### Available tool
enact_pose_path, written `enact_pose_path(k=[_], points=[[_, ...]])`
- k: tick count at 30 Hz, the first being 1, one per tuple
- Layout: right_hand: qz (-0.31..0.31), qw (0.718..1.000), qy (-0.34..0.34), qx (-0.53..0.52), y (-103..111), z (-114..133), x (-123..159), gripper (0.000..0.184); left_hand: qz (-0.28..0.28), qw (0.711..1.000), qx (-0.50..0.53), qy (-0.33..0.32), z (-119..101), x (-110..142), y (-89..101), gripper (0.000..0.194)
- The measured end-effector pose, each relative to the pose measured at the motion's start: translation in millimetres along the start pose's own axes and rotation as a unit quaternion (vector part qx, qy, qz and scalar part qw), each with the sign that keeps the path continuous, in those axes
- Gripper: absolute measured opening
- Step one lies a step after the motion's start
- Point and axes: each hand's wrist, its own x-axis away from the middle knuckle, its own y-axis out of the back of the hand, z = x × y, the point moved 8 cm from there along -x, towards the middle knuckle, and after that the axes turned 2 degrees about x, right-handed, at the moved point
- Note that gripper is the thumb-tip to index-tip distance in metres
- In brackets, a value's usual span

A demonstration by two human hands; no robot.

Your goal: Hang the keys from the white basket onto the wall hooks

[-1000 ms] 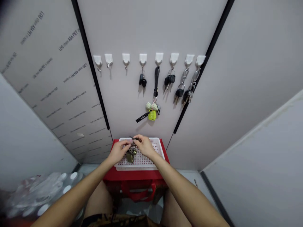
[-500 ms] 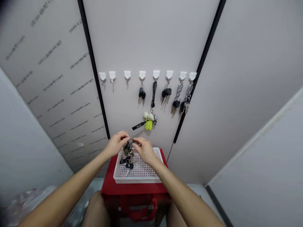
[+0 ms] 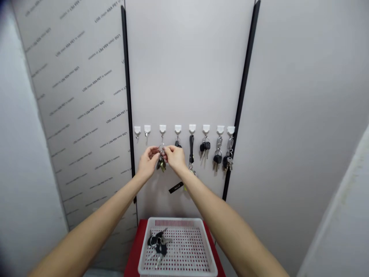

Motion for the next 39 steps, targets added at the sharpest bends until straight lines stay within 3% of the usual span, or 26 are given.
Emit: enact_pose_path(k=[6, 11, 14, 16, 18, 21, 23, 27, 35, 39], points=[[-0.055, 0.998, -0.023, 0.024, -7, 9, -40, 0.016, 0.009, 0.999, -0.044, 0.012, 0, -31, -2.2, 0.027], [-0.051, 0.994, -0.031, 0.093, -9, -3, -45, 0.018, 0.019, 0.997, -0.069, 0.042, 15, -30, 0.1, 0.029], [-0.067, 0.989, 0.039, 0.128, -1, -2, -28, 0.023, 0.022, 0.996, -0.07, 0.047, 27, -10, 6.9, 0.029], [-0.079, 0.98, 0.1, 0.154, 5, -4, -4, 0.029, 0.027, 0.997, -0.055, 0.054, 41, 13, 11.8, 0.029], [-0.052, 0.971, 0.127, 0.195, 5, -21, 27, 0.029, 0.041, 0.996, -0.05, 0.069, 60, 43, 15.5, 0.028], [0.084, 0.956, 0.081, 0.268, -11, -78, 82, 0.023, 0.079, 0.985, -0.104, 0.111, 94, 97, 18.3, 0.025], [0.182, 0.932, 0.04, 0.312, -25, -122, 119, 0.021, 0.113, 0.971, -0.163, 0.135, 114, 132, 18.8, 0.025], [0.264, 0.888, 0.002, 0.378, -41, -180, 165, 0.02, 0.177, 0.94, -0.261, 0.132, 140, 177, 16.3, 0.025], [0.273, 0.848, -0.016, 0.453, -54, -198, 176, 0.014, 0.197, 0.927, -0.308, 0.085, 150, 193, 13.5, 0.026], [0.255, 0.878, -0.025, 0.404, -48, -190, 169, 0.012, 0.204, 0.928, -0.298, 0.094, 148, 193, 15.1, 0.026]])
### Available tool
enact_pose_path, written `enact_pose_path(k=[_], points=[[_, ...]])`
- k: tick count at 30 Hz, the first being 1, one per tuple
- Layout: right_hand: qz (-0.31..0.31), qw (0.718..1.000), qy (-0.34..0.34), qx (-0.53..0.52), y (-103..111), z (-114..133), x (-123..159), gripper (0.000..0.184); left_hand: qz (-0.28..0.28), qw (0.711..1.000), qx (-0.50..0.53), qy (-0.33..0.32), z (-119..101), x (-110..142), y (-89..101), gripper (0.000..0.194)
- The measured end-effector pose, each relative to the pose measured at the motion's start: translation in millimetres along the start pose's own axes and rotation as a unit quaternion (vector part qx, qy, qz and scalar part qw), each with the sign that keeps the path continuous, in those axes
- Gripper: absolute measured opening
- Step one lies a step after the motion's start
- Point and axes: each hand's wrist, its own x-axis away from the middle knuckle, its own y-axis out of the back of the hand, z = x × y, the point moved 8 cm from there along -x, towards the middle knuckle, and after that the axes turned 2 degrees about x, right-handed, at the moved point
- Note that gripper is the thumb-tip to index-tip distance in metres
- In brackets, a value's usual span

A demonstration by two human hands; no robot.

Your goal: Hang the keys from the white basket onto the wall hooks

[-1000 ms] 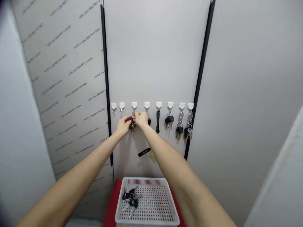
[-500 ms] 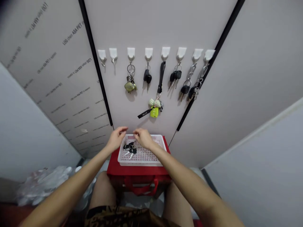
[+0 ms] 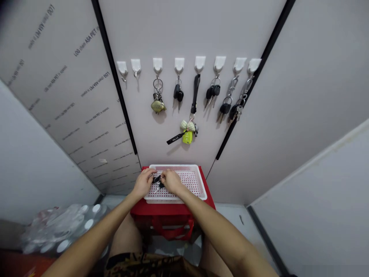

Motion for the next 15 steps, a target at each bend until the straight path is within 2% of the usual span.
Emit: enact_pose_path(k=[2, 4, 6, 9, 12, 15], points=[[-0.011, 0.997, -0.022, -0.073, 14, -3, -3, 0.01, 0.008, 1.0, 0.018, 0.002, -3, 1, 1.7, 0.026], [0.006, 0.983, -0.054, -0.174, 27, -6, -6, 0.011, 0.016, 0.998, 0.059, 0.001, -9, 0, 3.6, 0.026], [0.035, 0.954, -0.082, -0.286, 36, -5, -9, 0.011, 0.023, 0.993, 0.118, 0.004, -16, -2, 5.5, 0.027], [0.043, 0.906, -0.098, -0.41, 53, 3, -13, 0.009, 0.031, 0.975, 0.219, 0.022, -26, -11, 8.4, 0.029], [0.04, 0.878, -0.091, -0.469, 69, 15, -20, 0.012, 0.026, 0.95, 0.308, 0.036, -34, -23, 15.2, 0.027], [0.029, 0.866, -0.078, -0.493, 90, 32, -31, 0.011, -0.006, 0.93, 0.365, 0.048, -41, -40, 33.3, 0.025]])
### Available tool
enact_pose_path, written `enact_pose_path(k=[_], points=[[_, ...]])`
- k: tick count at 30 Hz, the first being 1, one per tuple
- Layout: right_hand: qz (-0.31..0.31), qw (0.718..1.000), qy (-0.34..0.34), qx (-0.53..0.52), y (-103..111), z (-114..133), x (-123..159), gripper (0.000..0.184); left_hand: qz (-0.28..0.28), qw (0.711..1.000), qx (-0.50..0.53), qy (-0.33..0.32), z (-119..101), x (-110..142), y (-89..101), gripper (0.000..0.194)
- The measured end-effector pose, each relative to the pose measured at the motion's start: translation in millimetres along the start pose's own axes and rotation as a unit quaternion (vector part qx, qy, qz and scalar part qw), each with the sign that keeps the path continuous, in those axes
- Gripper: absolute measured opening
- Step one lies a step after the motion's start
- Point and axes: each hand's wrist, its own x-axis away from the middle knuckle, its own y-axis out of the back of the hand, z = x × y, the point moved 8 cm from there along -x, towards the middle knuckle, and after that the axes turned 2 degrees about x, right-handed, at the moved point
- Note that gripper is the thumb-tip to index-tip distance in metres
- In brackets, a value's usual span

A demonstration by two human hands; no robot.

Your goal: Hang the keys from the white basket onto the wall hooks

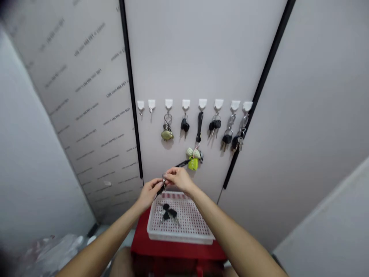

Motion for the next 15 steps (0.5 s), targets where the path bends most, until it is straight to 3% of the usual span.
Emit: enact_pose_path(k=[5, 10, 15], points=[[-0.033, 0.995, 0.088, -0.038, -7, 76, -17, 0.006, -0.086, 0.993, 0.06, -0.06, -65, -30, 27.5, 0.022], [-0.104, 0.974, 0.196, -0.054, -9, 155, -38, 0.008, -0.174, 0.971, 0.077, -0.148, -135, -54, 59.1, 0.027], [-0.177, 0.949, 0.26, 0.017, -6, 204, -58, 0.005, -0.206, 0.96, -0.015, -0.191, -172, -82, 77.0, 0.025]])
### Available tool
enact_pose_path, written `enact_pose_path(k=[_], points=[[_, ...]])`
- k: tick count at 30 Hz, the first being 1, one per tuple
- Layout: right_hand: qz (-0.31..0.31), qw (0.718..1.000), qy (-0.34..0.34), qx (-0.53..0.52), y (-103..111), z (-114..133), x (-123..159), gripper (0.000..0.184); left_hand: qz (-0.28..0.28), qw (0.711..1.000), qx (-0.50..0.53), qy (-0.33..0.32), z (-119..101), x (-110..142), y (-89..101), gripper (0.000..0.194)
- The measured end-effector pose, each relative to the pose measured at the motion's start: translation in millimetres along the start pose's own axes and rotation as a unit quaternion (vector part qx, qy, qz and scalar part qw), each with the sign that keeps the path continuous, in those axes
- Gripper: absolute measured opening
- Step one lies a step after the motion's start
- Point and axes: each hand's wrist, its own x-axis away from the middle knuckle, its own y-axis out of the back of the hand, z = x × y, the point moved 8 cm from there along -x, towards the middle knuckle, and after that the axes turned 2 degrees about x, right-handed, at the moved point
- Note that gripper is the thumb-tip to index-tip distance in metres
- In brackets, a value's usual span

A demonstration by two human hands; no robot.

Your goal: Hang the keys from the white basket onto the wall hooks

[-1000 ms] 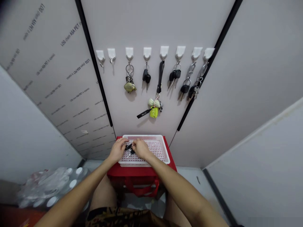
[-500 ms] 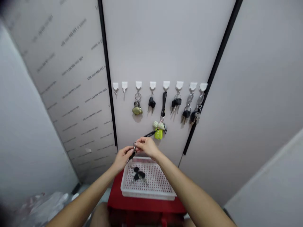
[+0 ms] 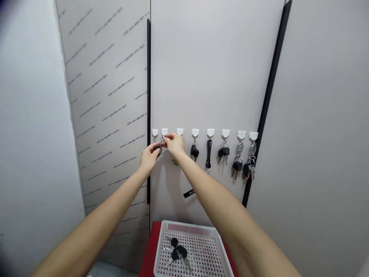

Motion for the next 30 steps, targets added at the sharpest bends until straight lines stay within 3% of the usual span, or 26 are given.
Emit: enact_pose_path(k=[4, 8, 11, 14, 16, 18, 20, 23, 26, 30], points=[[-0.041, 0.992, 0.012, 0.12, -2, -1, -16, 0.011, -0.007, 0.996, -0.092, -0.002, 5, -18, -1.2, 0.029], [-0.046, 0.966, 0.035, 0.251, -5, -7, -18, 0.018, 0.013, 0.991, -0.135, 0.004, 17, -18, -4.7, 0.029], [-0.041, 0.947, 0.086, 0.306, -2, -6, -7, 0.023, 0.027, 0.99, -0.137, 0.008, 28, -7, -2.4, 0.032], [-0.042, 0.931, 0.166, 0.322, 8, -12, 25, 0.028, 0.028, 0.99, -0.128, 0.042, 49, 22, 5.5, 0.034], [-0.008, 0.924, 0.195, 0.33, 13, -34, 59, 0.03, 0.052, 0.988, -0.132, 0.056, 65, 54, 6.8, 0.035], [0.086, 0.913, 0.18, 0.356, 12, -75, 100, 0.028, 0.111, 0.979, -0.158, 0.067, 83, 95, 2.4, 0.035], [0.204, 0.888, 0.125, 0.393, 9, -126, 145, 0.023, 0.181, 0.959, -0.199, 0.09, 104, 138, -3.2, 0.034], [0.294, 0.855, 0.028, 0.425, 16, -188, 199, 0.022, 0.257, 0.918, -0.277, 0.117, 133, 190, -5.0, 0.032], [0.311, 0.84, -0.022, 0.443, 24, -217, 220, 0.022, 0.287, 0.888, -0.347, 0.097, 151, 213, -2.3, 0.032], [0.271, 0.808, -0.107, 0.512, 41, -235, 219, 0.021, 0.296, 0.88, -0.368, 0.042, 155, 221, -2.5, 0.033]])
